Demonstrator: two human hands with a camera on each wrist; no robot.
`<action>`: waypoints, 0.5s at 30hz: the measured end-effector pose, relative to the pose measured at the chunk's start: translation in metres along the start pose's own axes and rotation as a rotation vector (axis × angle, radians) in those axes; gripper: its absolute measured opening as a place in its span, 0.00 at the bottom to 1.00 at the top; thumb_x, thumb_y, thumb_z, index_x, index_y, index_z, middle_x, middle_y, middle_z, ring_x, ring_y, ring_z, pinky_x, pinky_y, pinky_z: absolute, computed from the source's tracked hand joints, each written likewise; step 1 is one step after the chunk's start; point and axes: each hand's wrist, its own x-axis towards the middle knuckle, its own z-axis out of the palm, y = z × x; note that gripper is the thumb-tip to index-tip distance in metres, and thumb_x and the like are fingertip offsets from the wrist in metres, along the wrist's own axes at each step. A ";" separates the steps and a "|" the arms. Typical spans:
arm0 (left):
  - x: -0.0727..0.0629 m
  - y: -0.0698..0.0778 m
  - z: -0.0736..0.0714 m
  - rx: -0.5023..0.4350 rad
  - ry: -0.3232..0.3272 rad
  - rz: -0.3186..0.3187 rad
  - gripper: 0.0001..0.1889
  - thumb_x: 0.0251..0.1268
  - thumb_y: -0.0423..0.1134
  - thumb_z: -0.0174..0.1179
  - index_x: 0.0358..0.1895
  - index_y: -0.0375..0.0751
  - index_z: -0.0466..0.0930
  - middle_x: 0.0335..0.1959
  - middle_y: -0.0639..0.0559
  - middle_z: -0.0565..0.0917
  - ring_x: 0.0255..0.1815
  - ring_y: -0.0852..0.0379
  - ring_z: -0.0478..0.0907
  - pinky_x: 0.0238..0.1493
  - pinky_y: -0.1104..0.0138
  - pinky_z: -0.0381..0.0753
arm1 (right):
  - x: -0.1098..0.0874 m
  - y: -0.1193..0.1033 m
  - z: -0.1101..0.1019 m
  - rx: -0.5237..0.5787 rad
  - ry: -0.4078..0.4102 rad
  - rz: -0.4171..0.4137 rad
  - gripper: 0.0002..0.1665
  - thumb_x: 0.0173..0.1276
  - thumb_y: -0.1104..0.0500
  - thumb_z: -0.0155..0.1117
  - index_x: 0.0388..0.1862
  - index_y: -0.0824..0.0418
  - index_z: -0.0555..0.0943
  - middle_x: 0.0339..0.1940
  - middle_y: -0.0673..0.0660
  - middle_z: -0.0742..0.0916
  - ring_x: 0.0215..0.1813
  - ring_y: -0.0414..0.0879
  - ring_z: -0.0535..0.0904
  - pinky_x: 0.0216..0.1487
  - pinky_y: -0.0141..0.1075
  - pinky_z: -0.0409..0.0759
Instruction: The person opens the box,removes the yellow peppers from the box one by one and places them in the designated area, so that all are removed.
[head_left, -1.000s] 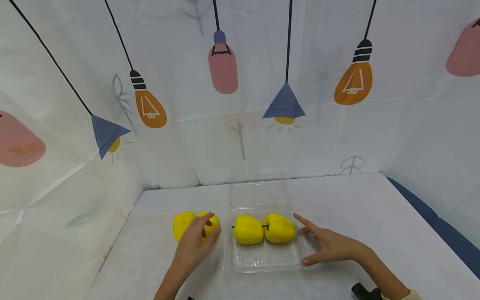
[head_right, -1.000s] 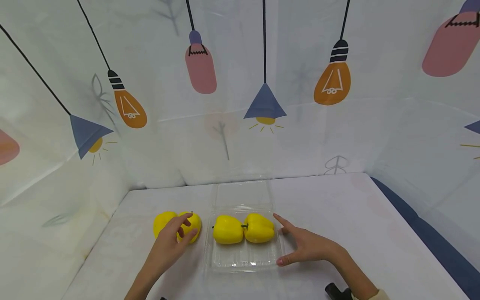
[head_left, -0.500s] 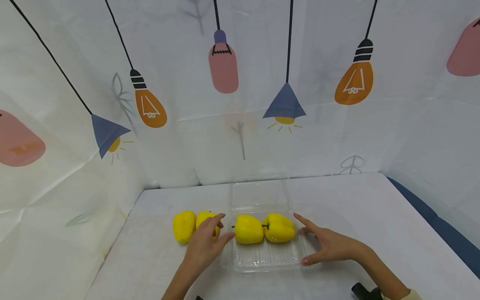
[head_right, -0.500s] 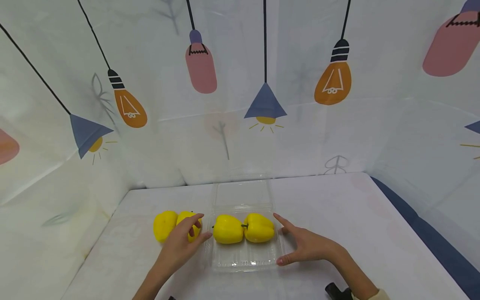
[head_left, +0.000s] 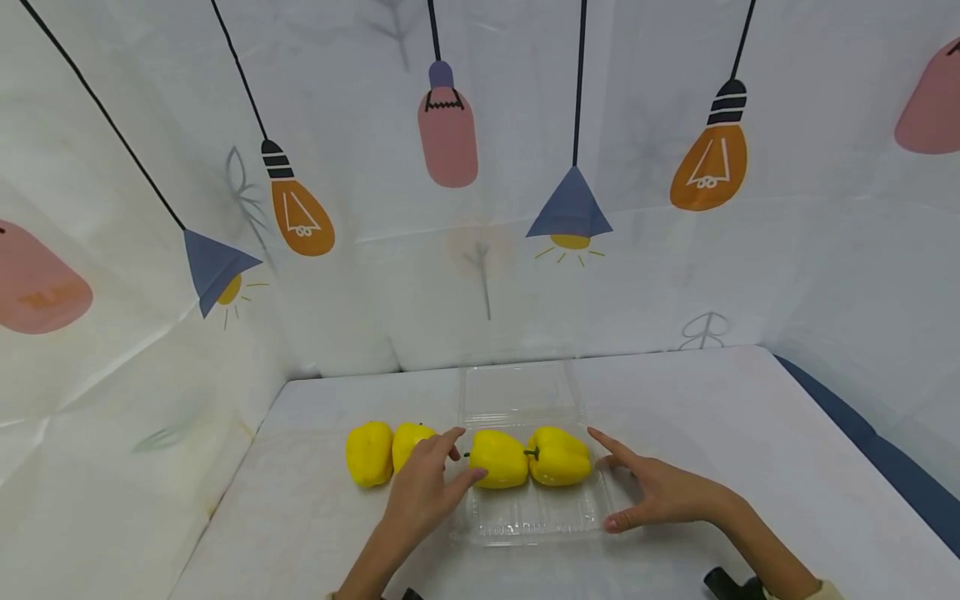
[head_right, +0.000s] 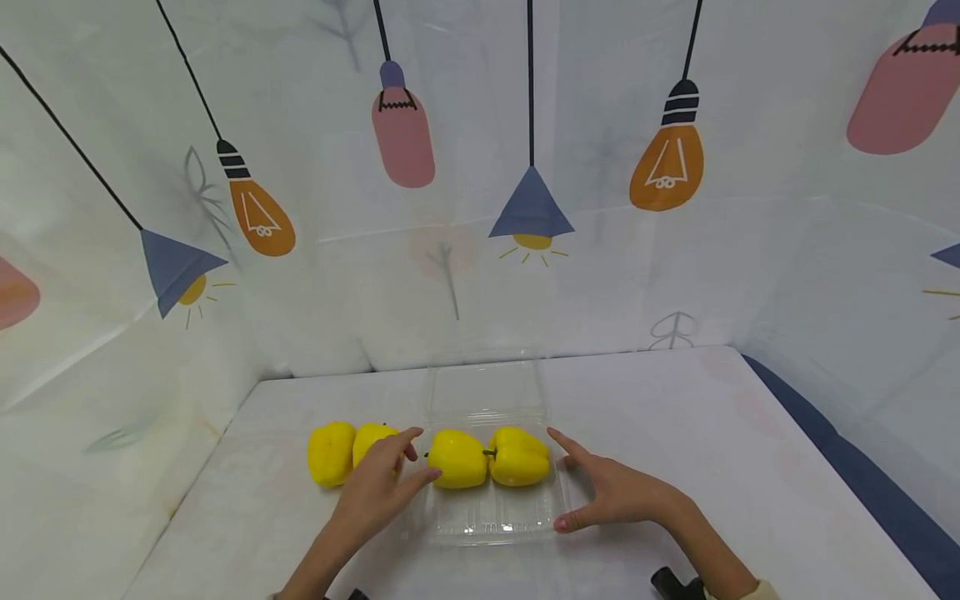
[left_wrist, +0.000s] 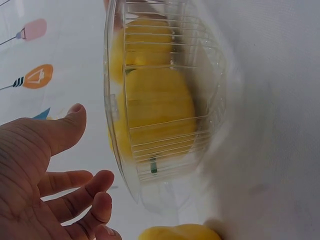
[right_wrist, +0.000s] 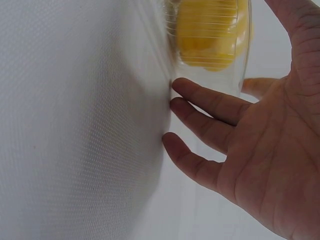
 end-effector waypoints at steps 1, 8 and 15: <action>0.001 0.000 0.001 0.003 -0.002 0.001 0.33 0.52 0.60 0.65 0.60 0.49 0.73 0.34 0.61 0.76 0.31 0.63 0.66 0.29 0.73 0.69 | 0.000 0.000 0.000 0.002 -0.001 0.001 0.66 0.52 0.41 0.72 0.76 0.41 0.36 0.65 0.60 0.72 0.68 0.64 0.62 0.58 0.68 0.59; 0.006 0.004 0.006 0.019 -0.015 0.010 0.36 0.49 0.63 0.65 0.61 0.49 0.73 0.34 0.60 0.77 0.33 0.62 0.67 0.29 0.72 0.69 | -0.001 -0.001 0.000 0.015 -0.004 0.008 0.66 0.52 0.42 0.72 0.76 0.42 0.37 0.65 0.61 0.72 0.68 0.64 0.62 0.57 0.69 0.59; 0.010 0.006 0.011 0.079 -0.055 0.026 0.40 0.47 0.66 0.64 0.62 0.47 0.72 0.37 0.57 0.79 0.39 0.60 0.70 0.36 0.67 0.75 | -0.001 -0.002 -0.001 0.012 -0.004 0.004 0.66 0.52 0.42 0.72 0.77 0.43 0.37 0.65 0.61 0.72 0.68 0.65 0.61 0.57 0.69 0.58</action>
